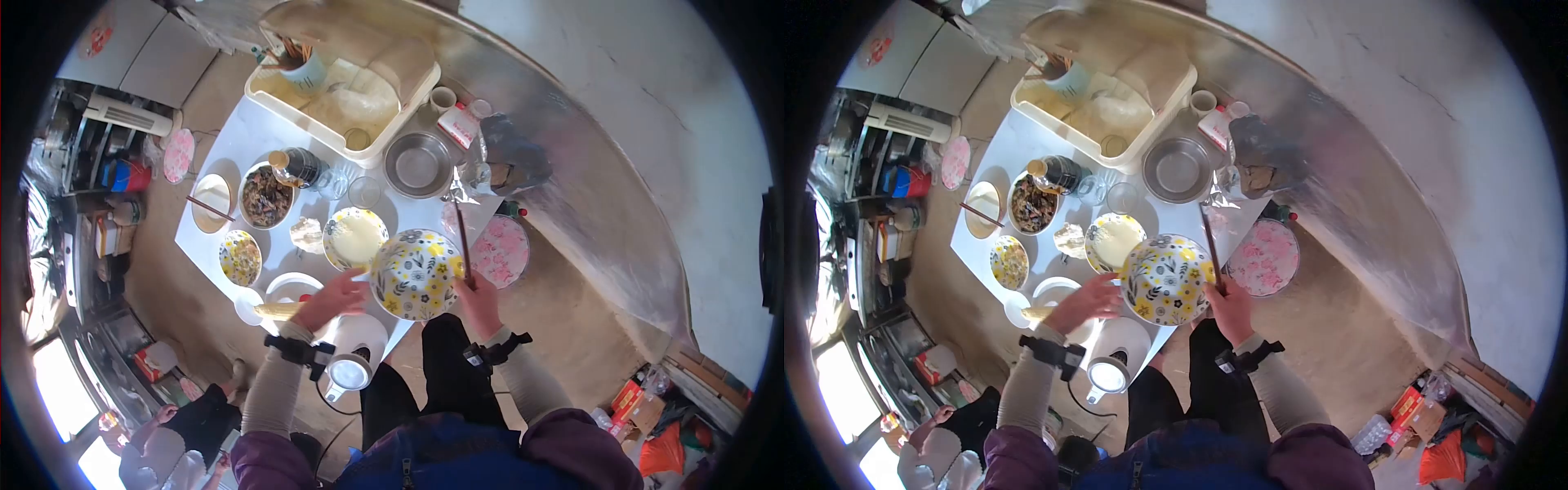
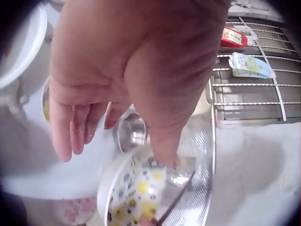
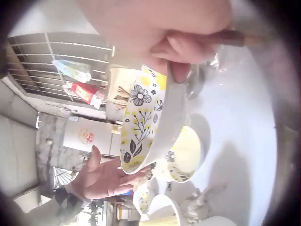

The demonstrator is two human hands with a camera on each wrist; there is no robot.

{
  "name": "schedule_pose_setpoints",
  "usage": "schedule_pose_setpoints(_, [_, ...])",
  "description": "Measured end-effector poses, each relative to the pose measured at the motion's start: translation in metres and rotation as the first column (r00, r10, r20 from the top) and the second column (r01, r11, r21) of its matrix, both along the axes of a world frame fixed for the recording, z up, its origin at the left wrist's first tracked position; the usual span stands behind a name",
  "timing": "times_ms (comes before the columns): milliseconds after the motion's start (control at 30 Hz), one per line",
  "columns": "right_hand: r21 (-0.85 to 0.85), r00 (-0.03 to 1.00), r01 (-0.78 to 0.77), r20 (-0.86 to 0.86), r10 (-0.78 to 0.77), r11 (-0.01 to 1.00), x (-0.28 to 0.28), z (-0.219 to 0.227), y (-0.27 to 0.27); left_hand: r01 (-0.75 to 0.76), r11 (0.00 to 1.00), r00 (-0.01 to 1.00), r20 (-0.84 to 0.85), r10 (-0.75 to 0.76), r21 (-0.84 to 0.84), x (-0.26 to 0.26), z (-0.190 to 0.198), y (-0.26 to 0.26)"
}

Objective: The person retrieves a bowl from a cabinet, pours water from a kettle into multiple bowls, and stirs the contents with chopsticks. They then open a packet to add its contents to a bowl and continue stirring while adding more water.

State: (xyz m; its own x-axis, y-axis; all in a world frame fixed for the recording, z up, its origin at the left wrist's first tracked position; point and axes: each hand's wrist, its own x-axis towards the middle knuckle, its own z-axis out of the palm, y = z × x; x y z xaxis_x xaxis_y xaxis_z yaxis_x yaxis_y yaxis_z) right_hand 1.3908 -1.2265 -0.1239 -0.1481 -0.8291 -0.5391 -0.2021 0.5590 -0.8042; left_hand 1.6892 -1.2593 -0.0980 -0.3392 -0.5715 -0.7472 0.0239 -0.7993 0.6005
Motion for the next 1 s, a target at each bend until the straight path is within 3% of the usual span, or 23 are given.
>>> schedule_pose_setpoints(67, [0.014, 0.990, 0.023, 0.136, -0.024, 1.000, 0.012, 0.018, -0.009, 0.023, 0.998, 0.999, 0.035, -0.021, -0.066, -0.022, 0.016, 0.006])
schedule_pose_setpoints(133, [-0.070, 0.991, -0.019, 0.132, 0.029, 0.997, 0.015, 0.036, -0.016, 0.024, 0.991, 0.988, 0.153, -0.004, -0.130, -0.036, 0.017, 0.014])
schedule_pose_setpoints(233, [-0.265, 0.992, -0.087, 0.063, 0.107, 0.960, 0.015, 0.049, -0.024, -0.268, 0.963, 0.959, 0.088, 0.271, -0.039, -0.036, 0.009, 0.028])
schedule_pose_setpoints(333, [0.034, 0.877, 0.063, 0.476, -0.072, 0.997, 0.000, 0.072, -0.035, -0.384, 0.923, 0.923, 0.034, 0.383, 0.013, -0.048, 0.057, 0.027])
schedule_pose_setpoints(433, [0.193, 0.850, -0.124, 0.526, 0.004, 0.973, -0.013, 0.049, -0.034, -0.425, 0.905, 0.905, -0.028, 0.425, 0.010, -0.057, 0.078, 0.030])
schedule_pose_setpoints(467, [0.236, 0.891, -0.311, 0.410, 0.195, 0.921, -0.008, 0.049, -0.029, -0.412, 0.911, 0.911, -0.028, 0.412, 0.001, -0.058, 0.078, 0.032])
schedule_pose_setpoints(500, [-0.150, 0.863, -0.395, 0.278, 0.422, 0.906, 0.002, 0.018, -0.010, -0.401, 0.916, 0.916, -0.029, 0.400, -0.005, -0.058, 0.075, 0.039])
schedule_pose_setpoints(533, [-0.494, 0.817, -0.472, 0.065, 0.573, 0.730, 0.012, -0.011, 0.012, 0.025, 0.946, 0.981, 0.192, 0.040, -0.324, -0.051, 0.057, 0.048])
schedule_pose_setpoints(567, [-0.482, 0.804, -0.411, 0.208, 0.557, 0.774, 0.020, -0.009, 0.026, 0.424, 0.737, 0.848, 0.516, -0.119, -0.526, -0.043, 0.040, 0.057])
schedule_pose_setpoints(633, [-0.412, 0.726, -0.358, 0.441, 0.527, 0.838, 0.026, 0.006, 0.039, 0.660, 0.541, 0.704, 0.680, -0.203, -0.522, -0.058, 0.070, 0.046])
schedule_pose_setpoints(667, [-0.358, 0.677, -0.368, 0.530, 0.511, 0.858, 0.025, 0.017, 0.039, 0.648, 0.604, 0.693, 0.689, -0.213, -0.464, -0.065, 0.077, 0.041])
schedule_pose_setpoints(700, [-0.292, 0.624, -0.439, 0.581, 0.522, 0.850, 0.018, 0.041, 0.031, 0.370, 0.827, 0.877, 0.454, -0.159, -0.424, -0.072, 0.077, 0.038])
schedule_pose_setpoints(733, [-0.265, 0.579, -0.544, 0.568, 0.585, 0.796, 0.009, 0.054, 0.018, 0.070, 0.959, 0.978, 0.207, -0.012, -0.275, -0.078, 0.077, 0.035])
schedule_pose_setpoints(767, [-0.240, 0.524, -0.644, 0.553, 0.648, 0.726, -0.001, 0.067, 0.006, -0.208, 0.977, 0.978, -0.012, 0.207, -0.041, -0.081, 0.078, 0.033])
schedule_pose_setpoints(800, [-0.240, 0.450, -0.762, 0.472, 0.758, 0.602, -0.015, 0.072, -0.012, -0.082, 0.977, 0.991, 0.091, 0.102, -0.195, -0.078, 0.079, 0.033])
schedule_pose_setpoints(833, [-0.196, 0.439, -0.824, 0.373, 0.817, 0.532, -0.028, 0.091, -0.040, 0.051, 0.944, 0.976, 0.217, 0.023, -0.327, -0.072, 0.080, 0.037])
schedule_pose_setpoints(867, [-0.144, 0.406, -0.879, 0.274, 0.872, 0.455, -0.042, 0.110, -0.067, 0.024, 0.946, 0.972, 0.230, 0.053, -0.322, -0.065, 0.080, 0.038])
schedule_pose_setpoints(900, [-0.065, 0.451, -0.884, 0.147, 0.880, 0.464, -0.058, 0.131, -0.096, -0.002, 0.948, 0.966, 0.243, 0.084, -0.318, -0.059, 0.080, 0.040])
schedule_pose_setpoints(967, [-0.067, 0.785, -0.610, 0.087, 0.613, 0.790, -0.095, 0.124, -0.148, -0.360, 0.932, 0.932, 0.033, 0.361, -0.027, -0.041, 0.075, 0.049])
schedule_pose_setpoints(1000, [-0.158, 0.880, -0.469, -0.005, 0.474, 0.869, -0.093, 0.134, -0.175, -0.378, 0.915, 0.923, 0.022, 0.385, -0.143, -0.030, 0.073, 0.059])
